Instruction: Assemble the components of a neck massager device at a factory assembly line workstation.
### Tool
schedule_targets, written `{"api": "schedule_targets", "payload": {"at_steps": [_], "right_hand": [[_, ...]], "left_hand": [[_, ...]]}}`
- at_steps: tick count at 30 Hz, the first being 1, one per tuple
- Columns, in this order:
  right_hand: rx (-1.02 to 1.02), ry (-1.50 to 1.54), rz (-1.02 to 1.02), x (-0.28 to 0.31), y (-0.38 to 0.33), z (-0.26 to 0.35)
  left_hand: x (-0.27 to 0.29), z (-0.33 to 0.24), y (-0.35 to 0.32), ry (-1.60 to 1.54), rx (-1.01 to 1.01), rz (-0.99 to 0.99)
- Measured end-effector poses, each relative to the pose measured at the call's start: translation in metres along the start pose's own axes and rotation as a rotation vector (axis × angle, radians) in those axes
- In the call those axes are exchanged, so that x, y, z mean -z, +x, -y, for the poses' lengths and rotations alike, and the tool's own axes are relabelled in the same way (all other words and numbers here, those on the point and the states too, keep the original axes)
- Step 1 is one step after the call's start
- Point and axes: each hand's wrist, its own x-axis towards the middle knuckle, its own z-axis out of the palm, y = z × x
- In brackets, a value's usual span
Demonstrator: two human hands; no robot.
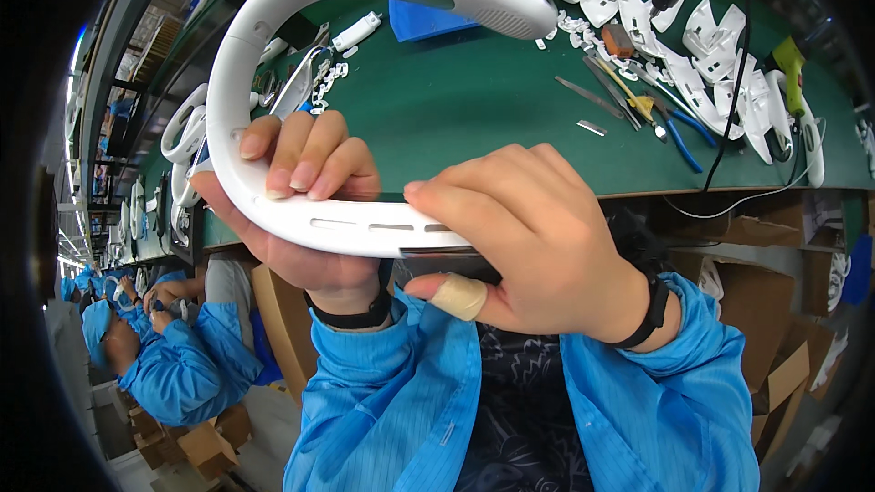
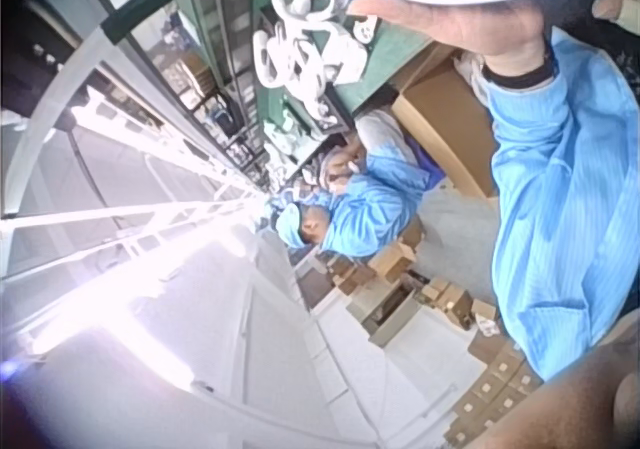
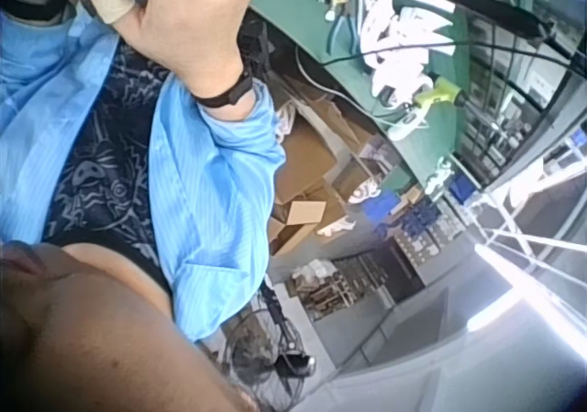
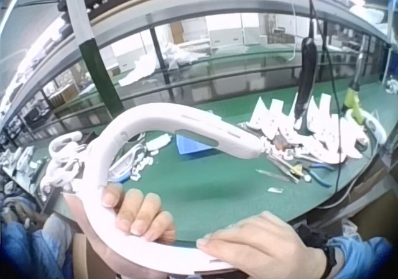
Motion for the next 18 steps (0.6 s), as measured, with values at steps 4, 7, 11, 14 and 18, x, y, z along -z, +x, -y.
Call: {"api": "schedule_targets", "payload": {"at_steps": [4, 7, 11, 14, 18], "right_hand": [[0.040, -0.038, -0.024, -0.010, 0.004, -0.001], [0.117, -0.071, -0.074, -0.013, 0.002, -0.004], [0.130, -0.053, -0.053, -0.014, 0.002, -0.001], [0.122, -0.070, -0.072, -0.016, 0.003, -0.002], [0.099, -0.061, -0.031, -0.008, 0.003, -0.002]], "left_hand": [[-0.006, 0.004, -0.003, 0.062, -0.033, -0.014], [-0.005, 0.008, -0.003, 0.069, -0.014, -0.027], [-0.006, 0.008, -0.005, 0.079, -0.028, -0.038], [-0.002, 0.009, -0.005, 0.057, -0.023, -0.040], [-0.004, 0.010, -0.006, 0.188, -0.076, -0.041]]}}
